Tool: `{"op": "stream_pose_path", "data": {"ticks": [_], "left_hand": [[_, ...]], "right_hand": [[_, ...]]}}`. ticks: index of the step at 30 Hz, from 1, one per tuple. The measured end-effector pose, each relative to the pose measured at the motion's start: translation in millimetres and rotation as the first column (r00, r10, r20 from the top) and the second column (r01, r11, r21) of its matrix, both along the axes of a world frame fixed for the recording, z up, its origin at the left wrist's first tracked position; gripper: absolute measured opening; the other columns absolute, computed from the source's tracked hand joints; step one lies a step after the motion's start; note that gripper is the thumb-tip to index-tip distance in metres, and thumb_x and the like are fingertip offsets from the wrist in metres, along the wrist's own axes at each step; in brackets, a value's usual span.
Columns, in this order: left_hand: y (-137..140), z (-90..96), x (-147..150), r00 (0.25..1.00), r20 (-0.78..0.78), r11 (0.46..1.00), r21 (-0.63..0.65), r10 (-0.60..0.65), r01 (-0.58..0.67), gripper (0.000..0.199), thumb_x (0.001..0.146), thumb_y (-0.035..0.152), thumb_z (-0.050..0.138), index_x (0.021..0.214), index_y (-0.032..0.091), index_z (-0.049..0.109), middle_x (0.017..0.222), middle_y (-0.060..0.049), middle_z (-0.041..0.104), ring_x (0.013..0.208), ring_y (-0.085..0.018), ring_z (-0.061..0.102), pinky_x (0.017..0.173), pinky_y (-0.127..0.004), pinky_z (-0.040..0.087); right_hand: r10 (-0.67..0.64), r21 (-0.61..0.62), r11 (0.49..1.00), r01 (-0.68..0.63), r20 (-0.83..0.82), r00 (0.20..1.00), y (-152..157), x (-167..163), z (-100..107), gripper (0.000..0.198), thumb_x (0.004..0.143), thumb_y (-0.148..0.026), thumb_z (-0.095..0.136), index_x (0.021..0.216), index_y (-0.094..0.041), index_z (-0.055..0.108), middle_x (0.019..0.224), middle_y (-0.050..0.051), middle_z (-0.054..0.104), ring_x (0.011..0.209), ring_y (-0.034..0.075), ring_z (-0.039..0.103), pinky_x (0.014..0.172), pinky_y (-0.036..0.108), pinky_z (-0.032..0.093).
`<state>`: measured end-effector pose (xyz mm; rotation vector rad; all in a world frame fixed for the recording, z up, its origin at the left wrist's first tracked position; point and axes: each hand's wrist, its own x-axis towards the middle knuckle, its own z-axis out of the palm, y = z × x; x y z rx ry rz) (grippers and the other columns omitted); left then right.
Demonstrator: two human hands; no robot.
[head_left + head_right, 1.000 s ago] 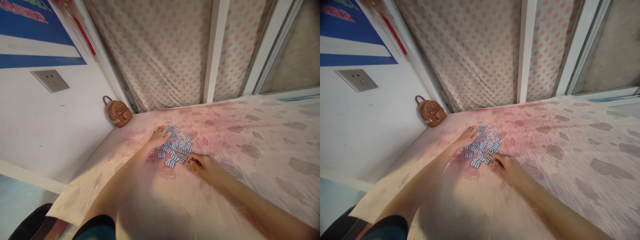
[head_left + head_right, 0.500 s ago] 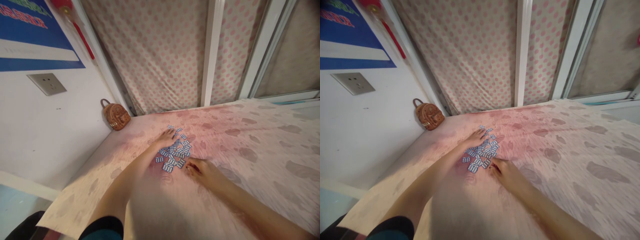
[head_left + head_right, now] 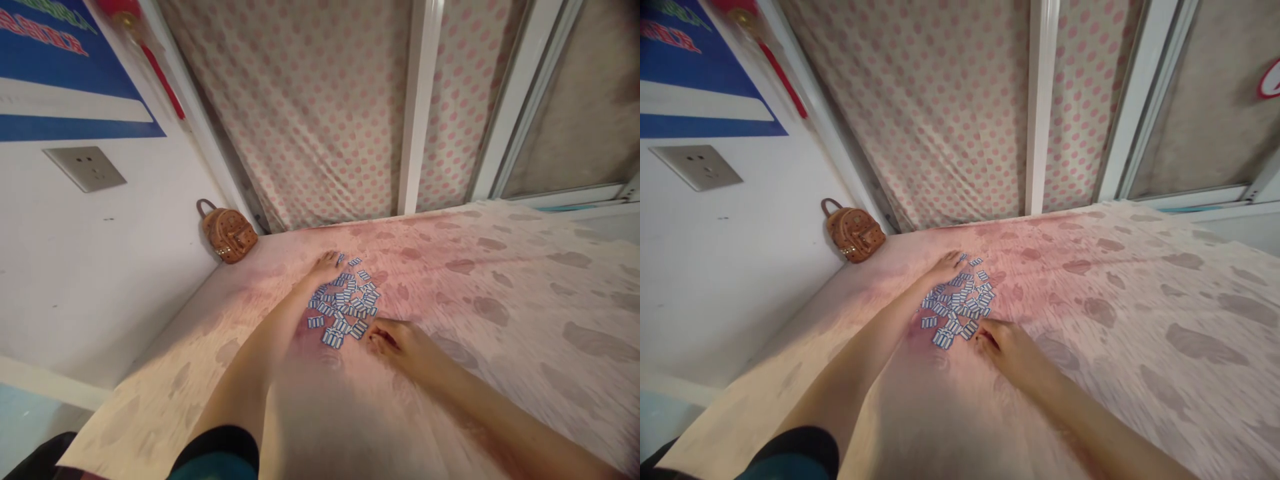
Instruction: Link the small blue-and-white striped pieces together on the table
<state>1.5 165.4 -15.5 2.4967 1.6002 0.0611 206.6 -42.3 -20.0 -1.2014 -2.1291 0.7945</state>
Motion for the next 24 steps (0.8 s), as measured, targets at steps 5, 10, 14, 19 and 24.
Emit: {"op": "stream_pose_path", "data": {"ticks": [5, 10, 14, 19, 24], "left_hand": [[-11.3, -9.8, 18.7, 0.999, 0.008, 0.998, -0.044, -0.053, 0.053, 0.072, 0.102, 0.055, 0.009, 0.161, 0.016, 0.024, 0.169, -0.009, 0.017, 0.158, -0.022, 0.011, 0.128, -0.041, 0.011], [-61.2, -2.1, 1.4, 0.986, 0.056, 0.984, -0.067, -0.160, 0.164, 0.072, 0.102, 0.060, 0.009, 0.161, 0.021, 0.026, 0.170, -0.003, 0.013, 0.158, -0.018, 0.010, 0.128, -0.041, 0.012], [-100.6, 9.8, -22.8, 0.988, 0.037, 0.989, -0.007, -0.149, 0.149, 0.067, 0.104, 0.056, 0.012, 0.156, 0.022, 0.037, 0.166, -0.004, 0.030, 0.154, -0.018, 0.025, 0.126, -0.039, 0.020], [-131.7, 13.0, -44.0, 0.995, -0.040, 0.992, 0.073, -0.096, 0.098, 0.062, 0.105, 0.057, 0.017, 0.156, 0.028, 0.038, 0.165, -0.004, 0.032, 0.155, -0.021, 0.024, 0.126, -0.046, 0.020], [-130.1, 13.0, -51.3, 0.995, -0.100, 1.000, 0.018, -0.008, 0.010, 0.062, 0.105, 0.057, 0.022, 0.158, 0.027, 0.033, 0.166, -0.007, 0.028, 0.155, -0.026, 0.021, 0.124, -0.057, 0.018]], "right_hand": [[0.021, -0.027, 0.999, -0.021, -0.001, 1.000, -2.9, 0.3, 6.1, 0.024, 0.092, -0.018, 0.044, 0.091, -0.020, 0.069, 0.080, 0.004, 0.069, 0.071, 0.021, 0.062, 0.064, 0.029, 0.043], [0.032, -0.014, 0.999, -0.032, -0.006, 0.999, -5.0, 0.0, 8.8, 0.024, 0.093, -0.017, 0.045, 0.091, -0.021, 0.069, 0.086, 0.005, 0.071, 0.076, 0.022, 0.064, 0.068, 0.030, 0.045], [0.052, -0.013, 0.999, -0.052, -0.017, 0.999, -3.5, -0.1, 5.6, 0.022, 0.093, -0.015, 0.046, 0.092, -0.020, 0.068, 0.089, 0.005, 0.071, 0.081, 0.021, 0.066, 0.071, 0.030, 0.044], [0.044, 0.011, 0.999, -0.044, 0.017, 0.999, -3.3, -0.9, 4.9, 0.022, 0.093, -0.015, 0.045, 0.090, -0.019, 0.066, 0.089, 0.006, 0.070, 0.081, 0.021, 0.065, 0.070, 0.030, 0.043], [0.050, 0.011, 0.999, -0.050, 0.023, 0.999, -3.9, -1.8, 6.5, 0.023, 0.093, -0.016, 0.044, 0.092, -0.018, 0.068, 0.087, 0.007, 0.070, 0.078, 0.022, 0.064, 0.069, 0.031, 0.043]]}}
